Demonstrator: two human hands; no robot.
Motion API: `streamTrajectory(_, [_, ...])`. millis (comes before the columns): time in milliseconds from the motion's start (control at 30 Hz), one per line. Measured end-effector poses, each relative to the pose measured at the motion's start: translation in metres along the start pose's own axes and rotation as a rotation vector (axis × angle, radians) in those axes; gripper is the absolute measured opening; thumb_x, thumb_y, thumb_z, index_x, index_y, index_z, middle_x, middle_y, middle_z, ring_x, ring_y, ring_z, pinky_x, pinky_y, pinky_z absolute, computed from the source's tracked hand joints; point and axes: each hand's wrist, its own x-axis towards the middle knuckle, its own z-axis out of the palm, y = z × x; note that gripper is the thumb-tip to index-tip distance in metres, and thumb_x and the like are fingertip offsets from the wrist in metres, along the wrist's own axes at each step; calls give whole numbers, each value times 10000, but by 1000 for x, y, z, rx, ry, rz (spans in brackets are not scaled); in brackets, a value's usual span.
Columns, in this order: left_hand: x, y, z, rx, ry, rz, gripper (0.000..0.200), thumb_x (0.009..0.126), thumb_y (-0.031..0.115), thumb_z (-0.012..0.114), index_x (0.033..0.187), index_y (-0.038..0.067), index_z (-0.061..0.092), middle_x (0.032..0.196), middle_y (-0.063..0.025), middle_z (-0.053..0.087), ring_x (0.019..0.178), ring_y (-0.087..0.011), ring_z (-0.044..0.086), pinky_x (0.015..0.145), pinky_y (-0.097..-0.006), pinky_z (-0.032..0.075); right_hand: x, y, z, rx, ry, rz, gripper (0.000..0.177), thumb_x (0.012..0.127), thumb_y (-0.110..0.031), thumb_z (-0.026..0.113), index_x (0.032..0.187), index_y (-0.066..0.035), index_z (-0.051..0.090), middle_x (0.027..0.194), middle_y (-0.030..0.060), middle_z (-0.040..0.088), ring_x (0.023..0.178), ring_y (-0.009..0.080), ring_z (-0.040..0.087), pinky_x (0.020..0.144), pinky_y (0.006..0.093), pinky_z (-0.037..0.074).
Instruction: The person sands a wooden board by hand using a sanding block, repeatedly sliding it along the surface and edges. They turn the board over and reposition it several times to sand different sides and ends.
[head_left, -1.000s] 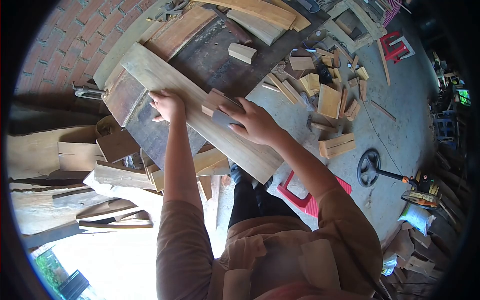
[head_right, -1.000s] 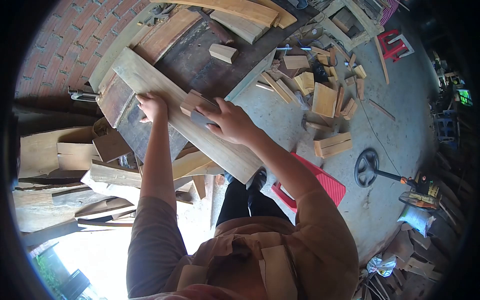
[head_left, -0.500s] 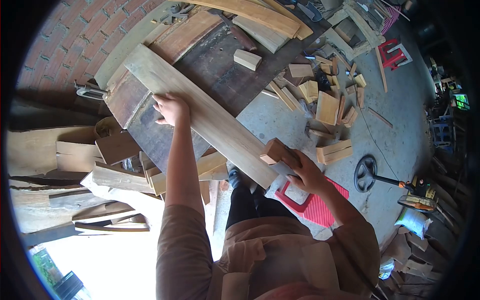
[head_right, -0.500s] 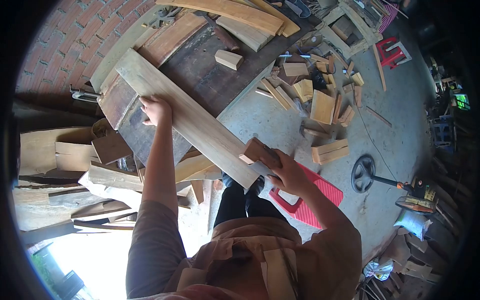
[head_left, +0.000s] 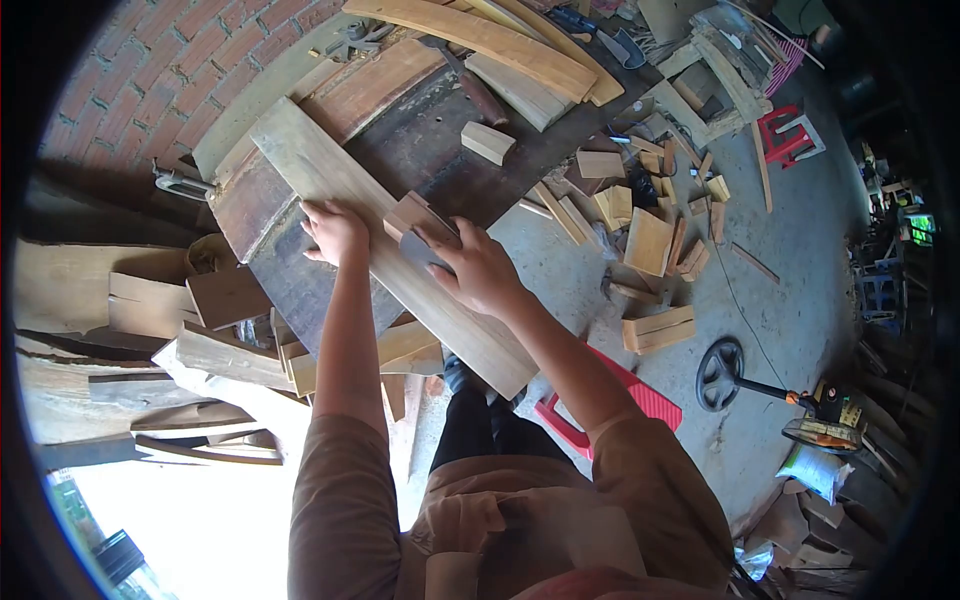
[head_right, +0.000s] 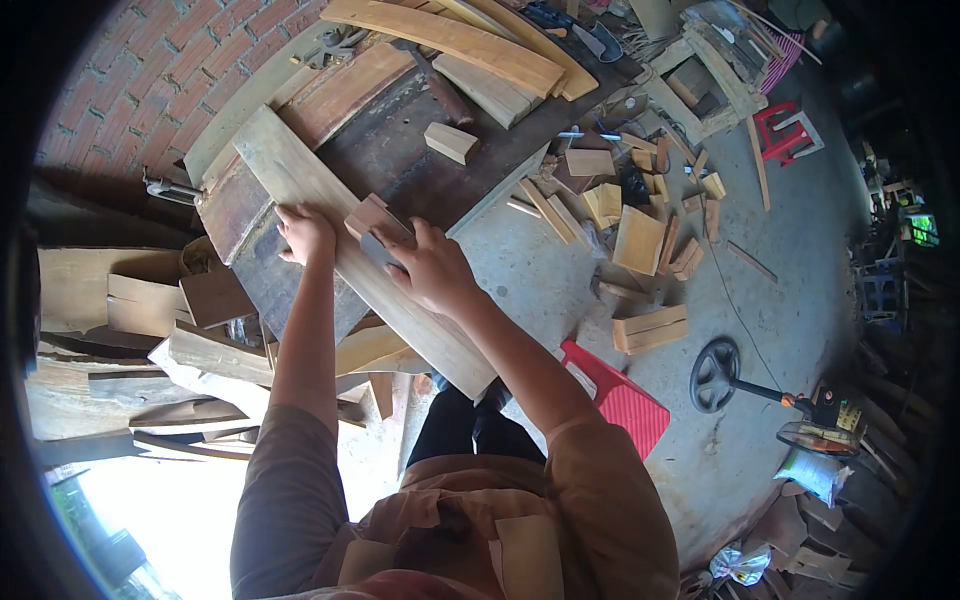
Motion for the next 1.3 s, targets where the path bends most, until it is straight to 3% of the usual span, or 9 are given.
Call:
streamTrajectory(67, [3, -4, 2, -18, 5, 24, 536, 907, 367, 281, 1367, 98, 216, 1370, -99, 347, 1299, -251, 260, 1016, -592, 112, -20, 13, -5, 71, -53, 60, 440, 811, -315, 561, 1221, -172, 484, 1173, 255, 425, 1025, 362, 491, 851, 401, 427])
streamTrajectory(167, [3, -4, 4, 14, 6, 16, 535, 913, 344, 278, 1370, 76, 204, 1368, -68, 360, 1308, -241, 242, 1018, -584, 110, -77, 27, -32, 185, -113, 148, 361, 800, -300, 582, 1063, -53, 576, 1181, 260, 419, 1046, 386, 478, 879, 396, 419])
streamTrajectory(367, [2, -4, 4, 2, 12, 30, 537, 912, 347, 275, 1372, 78, 203, 1365, -79, 363, 1306, -240, 246, 1018, -583, 106, -191, 44, -60, 234, -195, 294, 356, 779, -241, 601, 1040, -1, 574, 1228, 270, 381, 1079, 414, 448, 908, 402, 391])
streamTrajectory(567, [2, -4, 3, 1, 15, 35, 538, 910, 346, 280, 1371, 79, 204, 1361, -92, 365, 1303, -239, 254, 1019, -582, 115, -133, 44, -52, 240, -181, 182, 341, 784, -243, 600, 1032, -8, 587, 1192, 256, 414, 1066, 392, 464, 888, 395, 406])
streamTrajectory(700, [4, -5, 5, 15, 22, 36, 536, 909, 343, 287, 1371, 83, 206, 1357, -101, 367, 1299, -236, 262, 1017, -582, 124, -53, 19, -24, 51, -140, -20, 418, 783, -282, 596, 1192, -227, 527, 1213, 244, 402, 1052, 349, 479, 868, 418, 416])
streamTrajectory(767, [1, -2, 1, 14, 5, 24, 534, 907, 343, 292, 1369, 87, 212, 1354, -111, 367, 1293, -234, 273, 1015, -581, 134, -24, 9, -8, 24, -123, -37, 521, 791, -290, 578, 1287, -298, 418, 1223, 237, 394, 1053, 343, 477, 868, 416, 414])
streamTrajectory(967, [3, -4, 3, 10, 17, 24, 536, 906, 347, 299, 1367, 88, 215, 1353, -115, 367, 1289, -239, 281, 1012, -581, 141, -42, 8, -9, -21, -102, -27, 537, 788, -280, 581, 1296, -294, 408, 1231, 241, 387, 1057, 347, 474, 874, 412, 411])
streamTrajectory(1167, [2, -6, 3, 7, 18, 48, 543, 907, 350, 294, 1372, 85, 205, 1369, -81, 354, 1296, -245, 265, 1012, -581, 133, -147, 38, -41, 204, -177, 111, 451, 754, -192, 626, 1182, -91, 525, 1221, 246, 385, 1086, 383, 447, 911, 398, 391])
streamTrajectory(1300, [2, -6, 5, -18, 21, 35, 537, 909, 343, 291, 1371, 83, 209, 1364, -74, 366, 1309, -244, 238, 1025, -567, 109, -153, 33, -51, 249, -210, 169, 467, 753, -189, 621, 1194, -82, 509, 1211, 247, 389, 1074, 390, 453, 897, 403, 397])
